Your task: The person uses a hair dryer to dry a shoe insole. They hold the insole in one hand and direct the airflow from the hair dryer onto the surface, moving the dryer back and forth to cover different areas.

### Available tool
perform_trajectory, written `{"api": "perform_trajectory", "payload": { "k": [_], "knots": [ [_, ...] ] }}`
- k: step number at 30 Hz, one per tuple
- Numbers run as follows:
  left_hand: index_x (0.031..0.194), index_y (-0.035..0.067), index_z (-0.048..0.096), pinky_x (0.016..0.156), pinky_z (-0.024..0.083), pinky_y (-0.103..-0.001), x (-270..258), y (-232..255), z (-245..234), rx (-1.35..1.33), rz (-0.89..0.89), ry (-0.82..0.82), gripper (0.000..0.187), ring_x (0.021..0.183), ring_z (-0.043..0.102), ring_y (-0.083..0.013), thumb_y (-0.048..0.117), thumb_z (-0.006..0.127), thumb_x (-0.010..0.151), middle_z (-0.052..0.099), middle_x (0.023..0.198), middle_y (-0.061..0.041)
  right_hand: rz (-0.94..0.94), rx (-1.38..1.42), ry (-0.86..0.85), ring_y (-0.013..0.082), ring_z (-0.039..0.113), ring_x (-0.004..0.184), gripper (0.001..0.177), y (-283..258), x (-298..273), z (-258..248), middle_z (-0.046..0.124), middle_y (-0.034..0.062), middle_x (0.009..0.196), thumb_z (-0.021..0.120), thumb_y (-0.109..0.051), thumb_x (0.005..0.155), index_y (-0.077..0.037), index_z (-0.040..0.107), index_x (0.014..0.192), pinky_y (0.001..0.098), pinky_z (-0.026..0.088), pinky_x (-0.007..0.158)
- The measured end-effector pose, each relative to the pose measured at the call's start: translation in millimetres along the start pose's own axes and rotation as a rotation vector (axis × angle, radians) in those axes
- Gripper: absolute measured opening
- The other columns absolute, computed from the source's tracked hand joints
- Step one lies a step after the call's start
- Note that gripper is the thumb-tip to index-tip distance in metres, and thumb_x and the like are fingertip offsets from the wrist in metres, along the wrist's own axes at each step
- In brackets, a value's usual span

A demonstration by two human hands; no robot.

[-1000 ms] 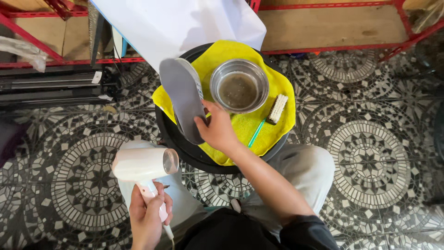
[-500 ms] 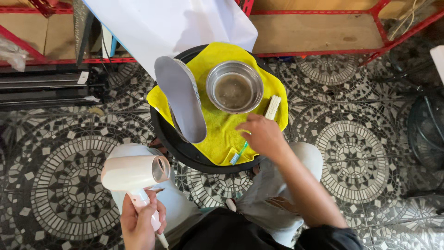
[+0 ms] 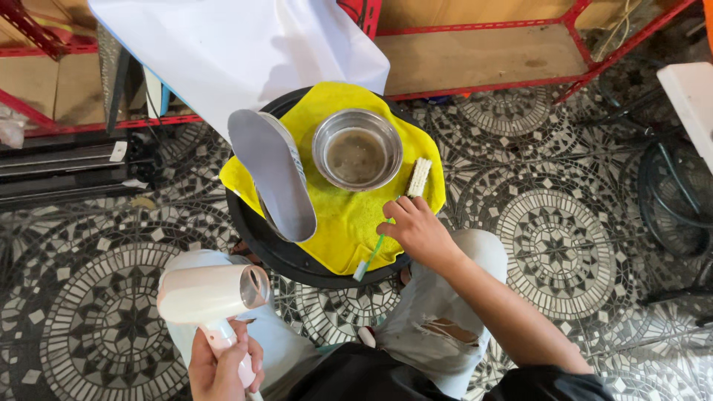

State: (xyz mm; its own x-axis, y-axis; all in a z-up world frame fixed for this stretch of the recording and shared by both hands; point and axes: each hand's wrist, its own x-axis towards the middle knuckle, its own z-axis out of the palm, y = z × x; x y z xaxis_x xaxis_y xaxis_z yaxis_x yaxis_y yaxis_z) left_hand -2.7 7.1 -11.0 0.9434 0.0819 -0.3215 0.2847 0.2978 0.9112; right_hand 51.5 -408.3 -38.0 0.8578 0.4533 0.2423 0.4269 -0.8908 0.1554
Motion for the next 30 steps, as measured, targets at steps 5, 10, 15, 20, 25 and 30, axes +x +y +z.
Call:
{"api": "perform_trajectory", "payload": {
  "k": [5, 10, 15, 20, 25, 30],
  "knots": [
    [0.112, -0.002, 0.056, 0.029, 0.024, -0.031, -3, 7, 4, 0.010, 0.006, 0.030, 0.025, 0.045, 0.041, -0.0210, -0.008, 0.049, 0.089, 0.057, 0.093, -0.011, 0.190, 0.240, 0.161, 0.0268, 0.071, 0.121, 0.035, 10, -8, -38, 0.076, 0.0038, 0.127, 0.065, 0.004, 0.091, -0.020, 0.080, 0.113, 0.0623, 0.048, 0.107],
    [0.116, -0.001, 0.056, 0.030, 0.026, -0.032, -3, 7, -2, 0.014, -0.007, 0.025, 0.028, 0.047, 0.042, -0.0224, -0.008, 0.049, 0.090, 0.056, 0.096, -0.010, 0.852, 0.249, 0.210, 0.0202, 0.079, 0.072, 0.023, 46, -17, -46, 0.085, 0.0042, 0.095, 0.070, -0.015, 0.109, -0.012, 0.080, 0.129, 0.0393, 0.064, 0.061],
    [0.125, -0.001, 0.061, 0.030, 0.025, -0.032, -3, 9, 0, 0.008, -0.013, 0.017, 0.037, 0.047, 0.041, -0.0226, -0.006, 0.051, 0.090, 0.054, 0.094, -0.010, 1.302, 0.423, -0.096, 0.0229, 0.078, 0.071, 0.016, 73, 7, -29, 0.087, 0.0083, 0.091, 0.075, -0.021, 0.105, -0.009, 0.086, 0.111, 0.0437, 0.065, 0.071],
    [0.112, -0.003, 0.053, 0.025, 0.030, -0.033, -3, 7, -4, 0.015, 0.009, -0.012, 0.026, 0.045, 0.043, -0.0240, -0.007, 0.050, 0.087, 0.055, 0.096, -0.010, 1.248, 0.316, -0.046, 0.0472, 0.076, 0.092, 0.024, 85, 2, 35, 0.082, 0.0195, 0.092, 0.079, -0.028, 0.093, -0.011, 0.081, 0.109, 0.0604, 0.057, 0.082],
    [0.115, 0.000, 0.055, 0.026, 0.033, -0.032, 2, -5, -19, -0.026, 0.014, -0.052, 0.027, 0.046, 0.045, -0.0245, -0.008, 0.049, 0.090, 0.054, 0.096, -0.010, 1.327, 0.422, -0.147, 0.0469, 0.078, 0.095, 0.048, 80, 12, 31, 0.083, 0.0231, 0.098, 0.069, -0.025, 0.103, -0.007, 0.075, 0.147, 0.0623, 0.061, 0.082],
    [0.113, -0.001, 0.053, 0.023, 0.033, -0.032, 3, -5, -19, -0.032, 0.004, -0.038, 0.028, 0.046, 0.045, -0.0246, -0.008, 0.048, 0.087, 0.054, 0.096, -0.012, 1.154, 0.503, 0.015, 0.0313, 0.054, 0.053, 0.031, 84, 9, 52, 0.060, 0.0101, 0.060, 0.066, -0.021, 0.108, -0.008, 0.064, 0.079, 0.0493, 0.039, 0.061]
  ]
}}
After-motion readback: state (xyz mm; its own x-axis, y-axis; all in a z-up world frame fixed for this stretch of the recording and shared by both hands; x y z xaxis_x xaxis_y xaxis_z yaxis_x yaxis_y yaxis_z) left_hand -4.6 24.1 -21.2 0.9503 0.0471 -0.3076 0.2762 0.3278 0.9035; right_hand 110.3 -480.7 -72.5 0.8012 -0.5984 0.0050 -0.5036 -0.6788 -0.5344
